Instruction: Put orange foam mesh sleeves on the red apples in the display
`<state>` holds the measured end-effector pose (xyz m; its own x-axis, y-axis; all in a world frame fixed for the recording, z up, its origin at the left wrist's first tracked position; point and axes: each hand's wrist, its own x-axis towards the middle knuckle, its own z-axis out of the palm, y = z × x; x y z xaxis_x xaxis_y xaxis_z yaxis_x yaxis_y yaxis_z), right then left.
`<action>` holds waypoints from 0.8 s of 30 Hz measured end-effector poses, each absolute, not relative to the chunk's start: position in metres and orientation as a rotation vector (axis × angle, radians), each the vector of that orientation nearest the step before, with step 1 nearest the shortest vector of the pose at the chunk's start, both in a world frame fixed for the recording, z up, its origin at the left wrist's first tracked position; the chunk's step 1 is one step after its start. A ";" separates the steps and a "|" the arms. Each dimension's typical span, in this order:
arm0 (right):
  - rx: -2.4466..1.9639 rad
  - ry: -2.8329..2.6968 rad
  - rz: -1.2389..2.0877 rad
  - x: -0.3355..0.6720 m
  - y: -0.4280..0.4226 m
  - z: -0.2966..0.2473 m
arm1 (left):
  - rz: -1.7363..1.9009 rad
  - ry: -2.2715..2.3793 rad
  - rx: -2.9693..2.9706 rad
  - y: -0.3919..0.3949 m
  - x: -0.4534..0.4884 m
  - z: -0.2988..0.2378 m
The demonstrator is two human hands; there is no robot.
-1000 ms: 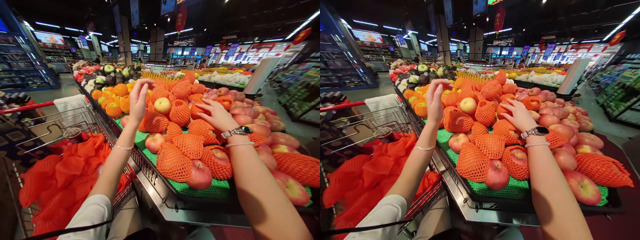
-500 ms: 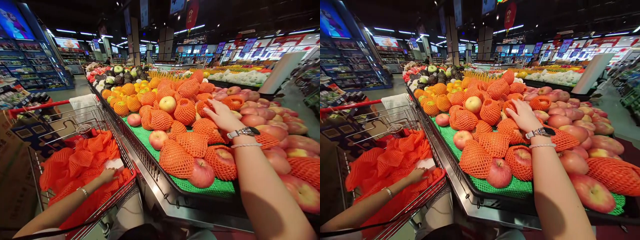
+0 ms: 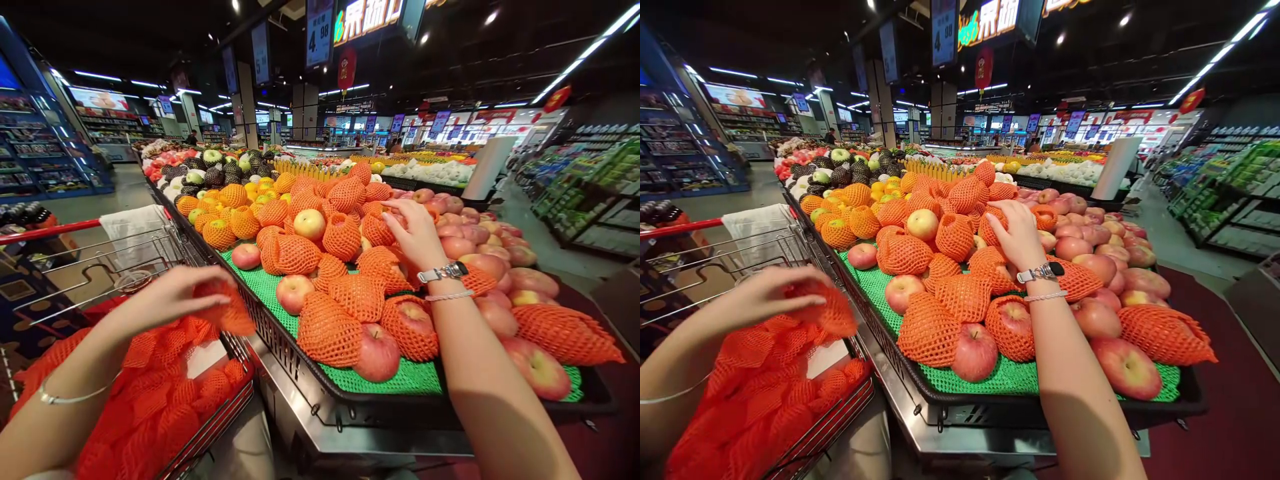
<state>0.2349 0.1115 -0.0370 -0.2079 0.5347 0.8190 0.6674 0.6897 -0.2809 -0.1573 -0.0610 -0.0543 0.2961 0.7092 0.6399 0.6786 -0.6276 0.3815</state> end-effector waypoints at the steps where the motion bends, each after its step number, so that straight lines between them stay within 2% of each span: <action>1: -0.877 -1.861 -0.077 0.231 0.106 -0.033 | 1.204 1.203 2.553 -0.059 -0.140 -0.031; 3: -0.759 -1.824 0.172 0.223 0.093 -0.025 | 1.727 1.045 2.390 -0.044 -0.105 0.003; 6: -0.577 -1.740 0.599 0.215 0.073 -0.014 | 2.013 0.804 2.205 0.000 -0.058 0.027; 9: -0.406 -1.638 0.761 0.212 0.065 -0.006 | 2.026 0.663 2.079 0.051 -0.019 0.034; 13: -0.457 -1.563 0.573 0.217 0.081 -0.006 | 1.856 0.562 1.919 0.094 0.019 0.036; 16: -0.582 -1.374 0.504 0.226 0.103 -0.012 | 1.707 0.494 1.818 0.105 0.034 0.034; 19: -0.621 -1.274 0.611 0.232 0.114 -0.017 | 1.675 0.450 1.654 0.105 0.035 0.025; 24: -0.601 -1.406 0.798 0.225 0.106 -0.018 | 1.757 0.374 1.311 0.102 0.024 0.012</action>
